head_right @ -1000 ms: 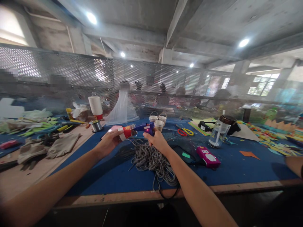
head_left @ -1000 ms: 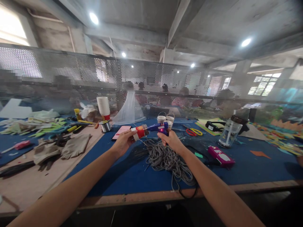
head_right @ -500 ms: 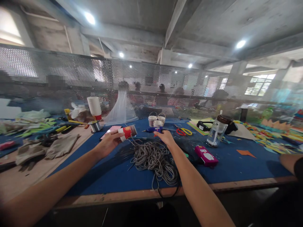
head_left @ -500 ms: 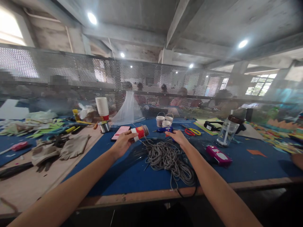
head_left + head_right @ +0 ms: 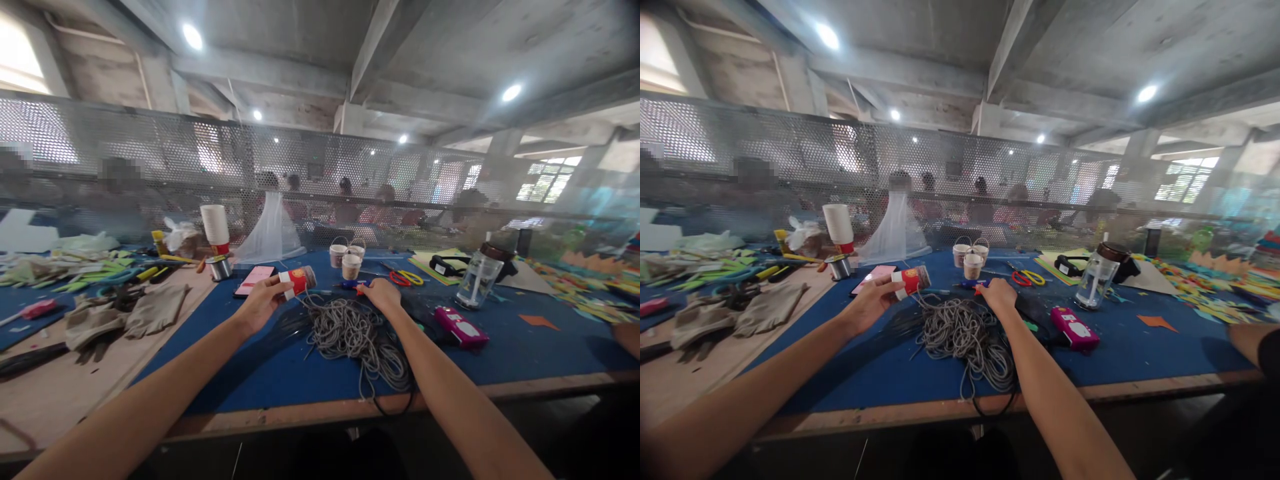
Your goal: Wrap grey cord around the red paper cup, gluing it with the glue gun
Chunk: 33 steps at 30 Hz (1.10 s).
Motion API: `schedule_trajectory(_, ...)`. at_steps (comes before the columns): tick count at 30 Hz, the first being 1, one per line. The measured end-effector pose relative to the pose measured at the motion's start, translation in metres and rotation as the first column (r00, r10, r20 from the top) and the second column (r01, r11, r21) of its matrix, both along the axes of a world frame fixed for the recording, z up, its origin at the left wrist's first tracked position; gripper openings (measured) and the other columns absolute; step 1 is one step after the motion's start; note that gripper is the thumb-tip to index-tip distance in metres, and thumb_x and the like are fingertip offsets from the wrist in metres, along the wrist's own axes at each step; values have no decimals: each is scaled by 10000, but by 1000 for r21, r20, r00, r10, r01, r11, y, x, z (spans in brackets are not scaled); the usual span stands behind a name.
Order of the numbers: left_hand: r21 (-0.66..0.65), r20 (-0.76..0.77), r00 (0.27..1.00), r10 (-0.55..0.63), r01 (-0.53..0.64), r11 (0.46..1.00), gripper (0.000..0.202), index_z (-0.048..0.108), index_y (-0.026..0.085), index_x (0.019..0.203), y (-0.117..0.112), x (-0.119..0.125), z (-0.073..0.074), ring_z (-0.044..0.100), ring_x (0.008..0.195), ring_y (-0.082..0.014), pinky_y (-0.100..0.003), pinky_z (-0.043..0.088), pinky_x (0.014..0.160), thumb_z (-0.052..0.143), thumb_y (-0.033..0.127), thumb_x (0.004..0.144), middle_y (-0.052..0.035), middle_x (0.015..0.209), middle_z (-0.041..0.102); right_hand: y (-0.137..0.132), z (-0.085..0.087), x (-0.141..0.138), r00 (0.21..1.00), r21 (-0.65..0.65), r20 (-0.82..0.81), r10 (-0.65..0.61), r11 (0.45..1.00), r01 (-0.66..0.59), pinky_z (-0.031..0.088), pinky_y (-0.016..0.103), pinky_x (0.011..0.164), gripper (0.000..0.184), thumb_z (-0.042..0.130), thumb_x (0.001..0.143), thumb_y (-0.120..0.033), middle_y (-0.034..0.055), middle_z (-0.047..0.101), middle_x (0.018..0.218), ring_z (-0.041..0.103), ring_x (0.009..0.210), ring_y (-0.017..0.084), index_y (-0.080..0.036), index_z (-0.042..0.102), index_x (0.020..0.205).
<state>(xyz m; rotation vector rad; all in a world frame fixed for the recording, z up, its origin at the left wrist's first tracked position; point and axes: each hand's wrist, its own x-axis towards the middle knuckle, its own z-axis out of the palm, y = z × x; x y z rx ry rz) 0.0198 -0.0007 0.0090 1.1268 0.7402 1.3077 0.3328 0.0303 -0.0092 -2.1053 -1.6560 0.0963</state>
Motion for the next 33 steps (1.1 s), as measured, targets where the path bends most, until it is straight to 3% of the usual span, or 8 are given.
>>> schedule_trajectory(3,5,6,1000,-4,4,1000,339,780,117,945,3,-1,-3,700,784,-180,-267,543,732,875,225,638,-100,923,784,-7,7,-14,999,181,20,37,983,-40,473,362,880,317,627,896,-438,169,680,1163,656,1084,272,-159,705,1027)
schedule_trajectory(6,17,3,1000,-2,2,1000,345,778,117,949,5,0,-6,697,781,-174,-270,547,752,877,237,642,-95,925,782,-18,14,-39,937,331,-110,332,901,-280,479,308,851,241,568,948,-399,73,726,1000,682,955,205,-193,692,967)
schedule_trajectory(10,43,-18,1000,11,-11,999,327,777,121,943,3,1,-7,688,774,-156,-256,542,766,871,260,662,-83,938,779,-35,17,-72,674,321,-364,643,766,-557,502,305,826,331,578,940,-504,62,746,943,697,898,201,-190,677,970)
schedule_trajectory(13,59,-36,999,8,-6,998,314,776,121,927,0,3,-5,693,797,-169,-274,540,804,867,280,672,-85,934,779,-46,15,-83,539,296,-449,713,687,-663,510,311,871,354,669,886,-510,75,742,1062,694,995,209,-193,655,1044)
schedule_trajectory(16,83,-65,998,2,3,997,350,774,121,967,-4,6,-2,700,836,-192,-297,533,828,864,289,674,-96,960,781,-52,14,-87,476,270,-470,744,634,-725,520,305,835,308,717,872,-427,46,756,947,712,912,198,-199,645,1066)
schedule_trajectory(19,98,-104,995,5,6,995,355,771,124,983,-6,7,-1,703,860,-210,-317,525,849,856,292,682,-102,972,783,-54,14,-89,530,304,-355,771,631,-714,503,291,758,132,666,920,-331,3,729,776,695,758,175,-211,670,976)
schedule_trajectory(25,103,-180,984,18,1,995,360,773,128,990,-8,7,-1,707,839,-223,-324,521,805,843,331,702,-109,977,786,-58,22,-89,674,487,105,731,553,-676,419,326,847,74,644,950,-289,4,714,842,646,784,166,-227,685,953)
schedule_trajectory(33,89,-261,963,-61,87,992,370,782,144,1029,-11,10,-2,714,889,-236,-333,516,848,832,349,725,-116,1039,785,-56,23,-83,702,554,197,684,513,-656,389,337,869,152,597,989,-368,11,700,875,634,832,171,-245,686,994)
